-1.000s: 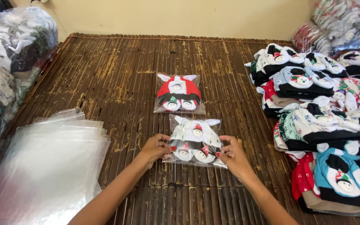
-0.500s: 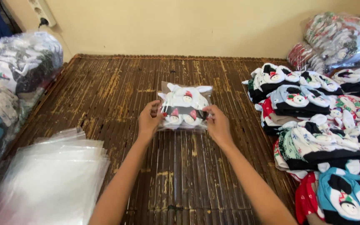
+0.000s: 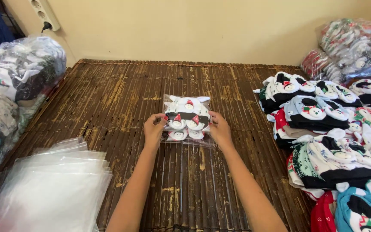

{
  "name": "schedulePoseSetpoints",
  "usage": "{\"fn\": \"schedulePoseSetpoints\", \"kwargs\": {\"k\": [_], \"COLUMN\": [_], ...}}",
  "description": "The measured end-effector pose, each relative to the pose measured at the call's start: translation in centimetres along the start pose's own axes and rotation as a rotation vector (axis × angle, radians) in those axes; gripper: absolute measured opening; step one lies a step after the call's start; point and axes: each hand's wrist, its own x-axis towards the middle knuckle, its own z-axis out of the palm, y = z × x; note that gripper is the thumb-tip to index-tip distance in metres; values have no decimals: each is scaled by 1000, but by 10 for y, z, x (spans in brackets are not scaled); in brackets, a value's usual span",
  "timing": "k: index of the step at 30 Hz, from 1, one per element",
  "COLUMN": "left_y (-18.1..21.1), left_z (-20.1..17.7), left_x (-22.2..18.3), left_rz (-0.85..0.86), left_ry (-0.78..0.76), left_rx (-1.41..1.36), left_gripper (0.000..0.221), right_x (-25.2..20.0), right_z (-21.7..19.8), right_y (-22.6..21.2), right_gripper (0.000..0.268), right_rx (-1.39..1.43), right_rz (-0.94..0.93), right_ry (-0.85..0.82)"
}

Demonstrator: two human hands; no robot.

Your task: Folding small fabric items and placing them into individual plastic bags.

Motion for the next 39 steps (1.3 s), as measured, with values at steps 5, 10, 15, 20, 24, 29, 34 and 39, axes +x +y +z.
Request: {"fn": "schedulePoseSetpoints", "kwargs": {"k": [5, 10, 15, 20, 24, 29, 34, 39], "left_y": [36, 4, -39, -46, -56, -33, -34, -37], "left_z": [-12, -26, -56, -66, -59, -56, -53, -56], "left_x": [-23, -22, 0, -1, 2, 1, 8, 2], "left_rz": [112, 84, -286, -369, -455, -477, -486, -479], "left_ry": [31, 96, -93, -159, -307, -276, -253, -313], "left_rx": [121, 291, 299, 214, 121, 133, 17, 22], "left_gripper": [44, 47, 32, 33, 34, 30, 36, 42], "right_x": [-27, -28, -13, 5, 23, 15, 12, -1], "right_z": [-26, -44, -46, -32, -21, -26, -28, -34], "right_y": [-23, 19, 69, 100, 132, 108, 103, 91], "right_gripper": [54, 41, 45, 34, 23, 15, 13, 29], "right_rx": [8, -32, 154, -2, -151, -216, -230, 94], "right_rz": [3, 43, 386, 390, 355, 324, 274, 294], "right_ry": [-26, 68, -219, -147, -113, -140, -134, -212]}}
